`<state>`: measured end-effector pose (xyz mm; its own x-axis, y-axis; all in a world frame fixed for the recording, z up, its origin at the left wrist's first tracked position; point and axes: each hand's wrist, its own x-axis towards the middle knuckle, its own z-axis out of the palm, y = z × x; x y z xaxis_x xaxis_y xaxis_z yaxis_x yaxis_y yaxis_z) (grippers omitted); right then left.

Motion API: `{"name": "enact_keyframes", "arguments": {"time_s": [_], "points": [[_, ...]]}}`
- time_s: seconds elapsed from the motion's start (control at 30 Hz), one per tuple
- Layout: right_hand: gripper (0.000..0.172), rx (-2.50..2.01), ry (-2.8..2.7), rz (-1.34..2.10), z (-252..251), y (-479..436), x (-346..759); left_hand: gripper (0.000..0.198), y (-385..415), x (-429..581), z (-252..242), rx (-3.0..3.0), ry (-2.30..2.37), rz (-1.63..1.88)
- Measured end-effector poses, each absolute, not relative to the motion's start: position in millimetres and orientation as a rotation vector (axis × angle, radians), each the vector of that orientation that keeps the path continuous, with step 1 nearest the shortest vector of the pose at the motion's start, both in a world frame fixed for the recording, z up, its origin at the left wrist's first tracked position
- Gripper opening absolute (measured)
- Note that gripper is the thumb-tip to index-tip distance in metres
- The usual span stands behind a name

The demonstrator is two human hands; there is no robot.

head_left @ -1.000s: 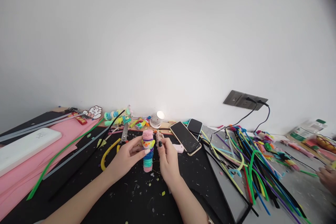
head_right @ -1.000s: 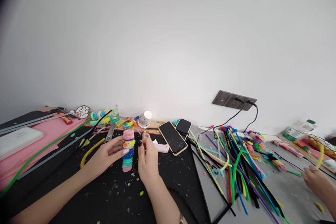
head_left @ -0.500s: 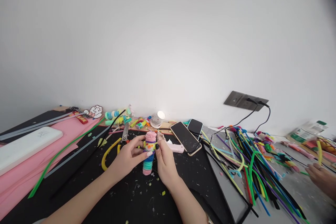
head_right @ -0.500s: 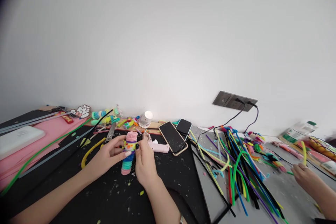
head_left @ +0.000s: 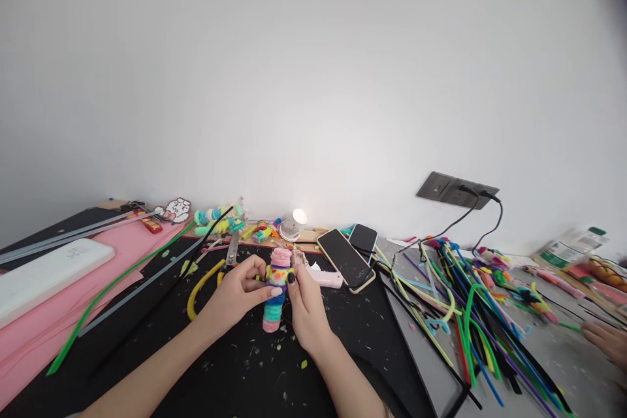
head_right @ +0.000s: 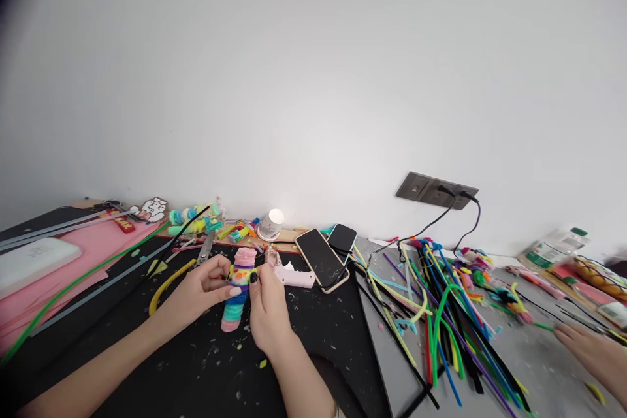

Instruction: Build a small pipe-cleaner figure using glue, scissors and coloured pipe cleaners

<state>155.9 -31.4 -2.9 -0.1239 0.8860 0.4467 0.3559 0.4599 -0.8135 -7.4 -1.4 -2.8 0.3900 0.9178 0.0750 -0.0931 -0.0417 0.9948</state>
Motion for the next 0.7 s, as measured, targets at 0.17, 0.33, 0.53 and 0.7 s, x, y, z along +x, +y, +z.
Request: {"name": "enact_keyframes", "arguments": {"time_s": [0.17, 0.33, 0.53, 0.7], "points": [[0.029, -1.078, -1.680, 0.672, -2.8, -31.1, 155.7, 0.034, -1.3, -8.3, -0.3, 1.438, 0.896, 0.985], [0.032, -1.084, -1.619, 0.696, -3.2, -29.8, 156.5, 0.032, -3.9, -7.4, 2.0, 1.338, 0.799, 0.950], [0.030, -1.099, -1.606, 0.684, -6.9, -27.2, 157.4, 0.030, -2.7, -6.6, -5.0, 1.300, 0.720, 0.932], [0.030, -1.096, -1.620, 0.705, -6.7, -27.1, 157.8, 0.029, -4.0, -5.7, -5.1, 1.305, 0.724, 0.932]]}}
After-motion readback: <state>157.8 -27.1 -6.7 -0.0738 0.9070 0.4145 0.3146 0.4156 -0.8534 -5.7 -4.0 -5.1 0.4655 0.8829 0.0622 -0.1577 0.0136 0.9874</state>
